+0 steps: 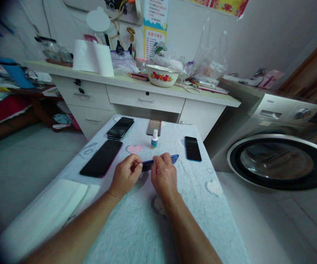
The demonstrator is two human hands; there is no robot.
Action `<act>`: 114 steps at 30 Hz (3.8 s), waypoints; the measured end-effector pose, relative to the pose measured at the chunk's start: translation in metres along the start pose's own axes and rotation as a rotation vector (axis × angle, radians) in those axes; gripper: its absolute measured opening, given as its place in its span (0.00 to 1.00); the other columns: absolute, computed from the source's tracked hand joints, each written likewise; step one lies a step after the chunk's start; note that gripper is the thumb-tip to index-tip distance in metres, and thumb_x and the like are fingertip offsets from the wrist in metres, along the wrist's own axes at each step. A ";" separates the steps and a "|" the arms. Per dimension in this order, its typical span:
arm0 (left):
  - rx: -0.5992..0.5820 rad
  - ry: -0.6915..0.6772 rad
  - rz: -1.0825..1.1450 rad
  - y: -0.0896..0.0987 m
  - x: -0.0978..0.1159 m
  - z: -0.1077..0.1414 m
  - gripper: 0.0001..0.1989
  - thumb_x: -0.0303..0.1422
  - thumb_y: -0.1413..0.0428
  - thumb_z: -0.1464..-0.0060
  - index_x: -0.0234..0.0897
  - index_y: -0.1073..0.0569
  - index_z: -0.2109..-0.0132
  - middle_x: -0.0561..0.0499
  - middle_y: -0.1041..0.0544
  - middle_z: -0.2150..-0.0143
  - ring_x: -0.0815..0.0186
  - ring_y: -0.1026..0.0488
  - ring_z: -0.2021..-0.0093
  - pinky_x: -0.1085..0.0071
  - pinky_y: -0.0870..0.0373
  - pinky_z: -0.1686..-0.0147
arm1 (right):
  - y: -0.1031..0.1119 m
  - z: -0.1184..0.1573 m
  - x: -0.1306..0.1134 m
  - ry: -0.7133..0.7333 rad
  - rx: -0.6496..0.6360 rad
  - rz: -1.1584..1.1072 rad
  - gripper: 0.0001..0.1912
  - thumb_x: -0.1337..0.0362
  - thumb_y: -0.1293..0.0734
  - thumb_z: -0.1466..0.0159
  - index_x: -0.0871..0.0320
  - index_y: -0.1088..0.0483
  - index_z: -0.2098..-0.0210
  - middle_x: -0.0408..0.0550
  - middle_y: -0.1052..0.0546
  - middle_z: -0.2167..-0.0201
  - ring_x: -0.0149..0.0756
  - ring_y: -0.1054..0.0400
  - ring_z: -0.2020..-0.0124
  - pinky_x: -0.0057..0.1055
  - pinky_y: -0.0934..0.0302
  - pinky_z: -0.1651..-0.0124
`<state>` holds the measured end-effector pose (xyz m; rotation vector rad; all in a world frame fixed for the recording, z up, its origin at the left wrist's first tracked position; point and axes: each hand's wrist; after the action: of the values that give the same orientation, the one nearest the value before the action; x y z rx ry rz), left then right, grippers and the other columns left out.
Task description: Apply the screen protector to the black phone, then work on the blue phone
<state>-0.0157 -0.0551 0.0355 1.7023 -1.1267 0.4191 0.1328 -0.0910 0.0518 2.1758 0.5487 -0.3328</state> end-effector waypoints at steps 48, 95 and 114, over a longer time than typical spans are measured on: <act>-0.001 -0.014 0.005 0.001 0.002 -0.001 0.05 0.31 0.53 0.44 0.38 0.35 0.68 0.55 0.32 0.74 0.68 0.33 0.72 0.72 0.39 0.70 | -0.007 0.005 -0.014 0.062 -0.073 -0.065 0.12 0.70 0.42 0.35 0.57 0.28 0.59 0.48 0.33 0.64 0.32 0.35 0.66 0.26 0.37 0.63; 0.024 -0.019 -0.011 0.000 0.001 -0.002 0.05 0.31 0.52 0.45 0.38 0.34 0.68 0.54 0.30 0.74 0.67 0.31 0.71 0.73 0.38 0.70 | 0.009 -0.009 0.027 -0.088 0.130 0.027 0.10 0.70 0.40 0.38 0.58 0.27 0.64 0.47 0.31 0.68 0.35 0.34 0.66 0.32 0.37 0.59; 0.009 -0.019 0.002 0.000 0.001 0.000 0.05 0.31 0.52 0.45 0.38 0.34 0.67 0.54 0.31 0.74 0.68 0.32 0.71 0.73 0.39 0.71 | -0.003 0.001 0.000 -0.005 0.033 -0.063 0.11 0.72 0.41 0.38 0.59 0.28 0.61 0.47 0.33 0.67 0.33 0.35 0.66 0.28 0.37 0.61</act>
<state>-0.0153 -0.0551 0.0364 1.7164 -1.1413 0.4109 0.1310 -0.0904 0.0495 2.1924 0.6138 -0.3838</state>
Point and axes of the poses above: each hand's wrist, its own z-axis away from the middle knuckle, its own y-axis out of the back of the hand, x = y × z
